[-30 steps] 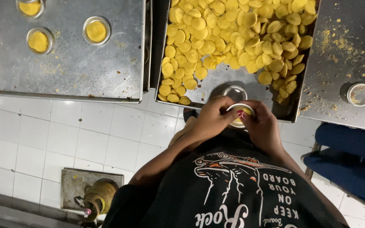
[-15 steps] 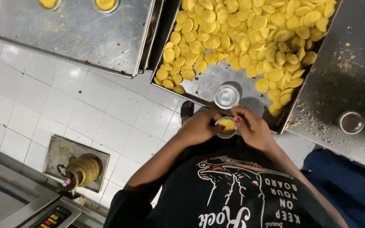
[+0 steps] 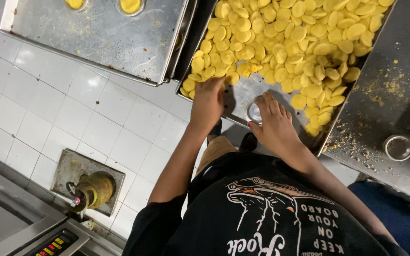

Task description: The person uses a small metal ring to scoop yellow, round food items from a large tray and places them into individual metal cups on a second tray. The person repeats this process, filling multiple cups.

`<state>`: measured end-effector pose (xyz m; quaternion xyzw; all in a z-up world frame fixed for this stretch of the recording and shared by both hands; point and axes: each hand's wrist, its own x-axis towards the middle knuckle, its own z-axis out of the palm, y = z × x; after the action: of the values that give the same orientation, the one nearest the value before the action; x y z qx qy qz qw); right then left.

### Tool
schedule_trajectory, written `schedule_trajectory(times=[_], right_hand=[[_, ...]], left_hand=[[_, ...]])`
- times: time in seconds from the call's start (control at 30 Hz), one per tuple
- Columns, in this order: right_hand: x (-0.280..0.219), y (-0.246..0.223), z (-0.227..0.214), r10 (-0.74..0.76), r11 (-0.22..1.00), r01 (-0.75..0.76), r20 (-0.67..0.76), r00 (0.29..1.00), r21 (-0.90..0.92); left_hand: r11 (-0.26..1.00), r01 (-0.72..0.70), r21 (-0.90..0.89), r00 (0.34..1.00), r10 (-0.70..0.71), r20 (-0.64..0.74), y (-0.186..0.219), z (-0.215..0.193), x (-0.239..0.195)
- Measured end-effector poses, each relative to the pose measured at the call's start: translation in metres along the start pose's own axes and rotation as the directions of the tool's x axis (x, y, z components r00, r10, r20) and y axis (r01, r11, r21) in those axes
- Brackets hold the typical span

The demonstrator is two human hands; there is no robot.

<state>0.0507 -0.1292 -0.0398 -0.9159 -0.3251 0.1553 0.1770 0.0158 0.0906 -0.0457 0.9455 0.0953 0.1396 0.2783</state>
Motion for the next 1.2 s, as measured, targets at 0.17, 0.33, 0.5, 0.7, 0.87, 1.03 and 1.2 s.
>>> schedule_trajectory(times=[0.17, 0.33, 0.5, 0.7, 0.87, 1.03, 1.2], right_hand=[[0.004, -0.001, -0.001, 0.046, 0.996, -0.043, -0.035, 0.998, 0.079], [-0.003, -0.013, -0.008, 0.017, 0.993, 0.017, -0.291, 0.957, 0.115], [-0.022, 0.0, 0.001, 0.068, 0.989, 0.049, -0.737, 0.673, 0.136], [-0.078, 0.049, 0.063, 0.082, 0.988, -0.143, -0.618, 0.782, -0.05], [-0.08, 0.012, 0.055, 0.075, 0.978, -0.188, -0.689, 0.721, -0.089], [-0.084, -0.007, 0.059, 0.268, 0.9, -0.43, -0.683, 0.68, -0.076], [-0.066, -0.045, 0.043, 0.385, 0.883, -0.464, -0.676, 0.628, 0.073]], left_hand=[[0.974, -0.106, 0.198, 0.992, 0.089, 0.092, -0.028, 0.026, 0.001], [0.981, -0.004, 0.195, 1.0, -0.002, 0.031, -0.069, 0.056, 0.0], [0.999, 0.047, -0.025, 0.999, -0.047, 0.011, -0.046, 0.025, 0.0], [0.816, 0.35, -0.461, 0.926, -0.224, 0.305, -0.038, -0.001, -0.003], [0.484, 0.634, -0.602, 0.754, -0.216, 0.62, -0.029, -0.041, 0.007], [0.431, 0.635, -0.641, 0.722, -0.038, 0.69, -0.009, -0.058, 0.023], [0.376, 0.712, -0.594, 0.669, -0.104, 0.736, -0.015, -0.059, 0.028]])
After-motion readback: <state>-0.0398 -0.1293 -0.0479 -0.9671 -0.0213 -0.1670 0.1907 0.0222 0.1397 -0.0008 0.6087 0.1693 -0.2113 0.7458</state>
